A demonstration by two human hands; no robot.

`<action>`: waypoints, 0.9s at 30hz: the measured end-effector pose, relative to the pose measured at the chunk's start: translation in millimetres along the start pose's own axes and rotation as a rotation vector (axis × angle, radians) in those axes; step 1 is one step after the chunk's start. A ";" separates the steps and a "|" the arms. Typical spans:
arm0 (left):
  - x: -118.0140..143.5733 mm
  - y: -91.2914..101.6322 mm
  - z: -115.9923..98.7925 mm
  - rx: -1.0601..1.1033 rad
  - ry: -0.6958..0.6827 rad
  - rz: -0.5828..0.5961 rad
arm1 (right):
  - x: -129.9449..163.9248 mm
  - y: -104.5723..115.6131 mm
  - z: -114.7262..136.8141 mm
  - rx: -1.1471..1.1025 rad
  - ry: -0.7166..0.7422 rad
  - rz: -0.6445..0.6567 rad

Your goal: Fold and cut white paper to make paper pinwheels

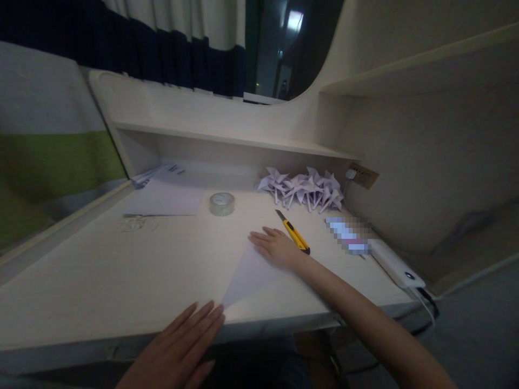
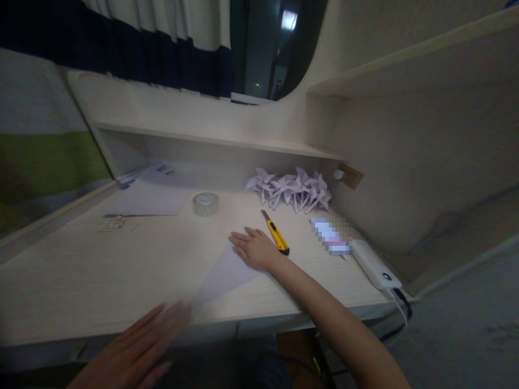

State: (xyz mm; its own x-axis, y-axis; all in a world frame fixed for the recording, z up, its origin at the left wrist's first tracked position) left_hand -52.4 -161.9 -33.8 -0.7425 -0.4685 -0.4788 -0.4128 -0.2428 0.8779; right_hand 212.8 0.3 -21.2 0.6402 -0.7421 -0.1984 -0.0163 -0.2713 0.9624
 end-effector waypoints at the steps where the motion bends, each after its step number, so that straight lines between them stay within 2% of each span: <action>1: 5.9 -0.4 0.7 0.006 0.016 0.012 | 0.1 -0.1 -0.4 -0.005 -0.001 -0.004; 4: 23.1 -0.2 0.1 0.011 0.066 0.072 | 0.2 0.5 -0.7 -0.022 0.002 -0.014; 6: 31.5 3.3 1.6 0.005 0.147 0.081 | 0.2 1.1 -0.5 -0.034 0.003 -0.017; 10: 26.9 17.2 8.6 0.037 0.351 -0.044 | 0.0 0.9 -0.4 -0.050 0.021 -0.019; 17: -17.6 11.4 -3.4 0.105 0.151 0.072 | -0.9 -0.1 -1.4 -0.056 0.038 -0.029; 23: -12.0 4.0 -6.2 0.032 0.099 0.029 | -4.8 3.7 -9.4 -0.041 0.038 -0.006; 27: -13.3 9.0 -3.2 0.048 0.089 0.018 | -10.4 4.2 -19.9 -0.007 0.014 -0.004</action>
State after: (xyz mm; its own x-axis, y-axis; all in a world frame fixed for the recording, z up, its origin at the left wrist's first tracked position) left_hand -44.6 -160.6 -19.5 -0.7011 -0.5470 -0.4576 -0.4257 -0.1937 0.8839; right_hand 221.3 19.0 -11.4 0.6512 -0.7323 -0.1992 -0.0089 -0.2698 0.9629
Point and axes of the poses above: each hand's wrist, its own x-axis away from the middle knuckle, its own y-axis out of the back of the hand, z = x × y, the point moved 3 cm from there along -x, towards the middle knuckle, and after that the axes turned 9 degrees about x, right-handed, at the moved point
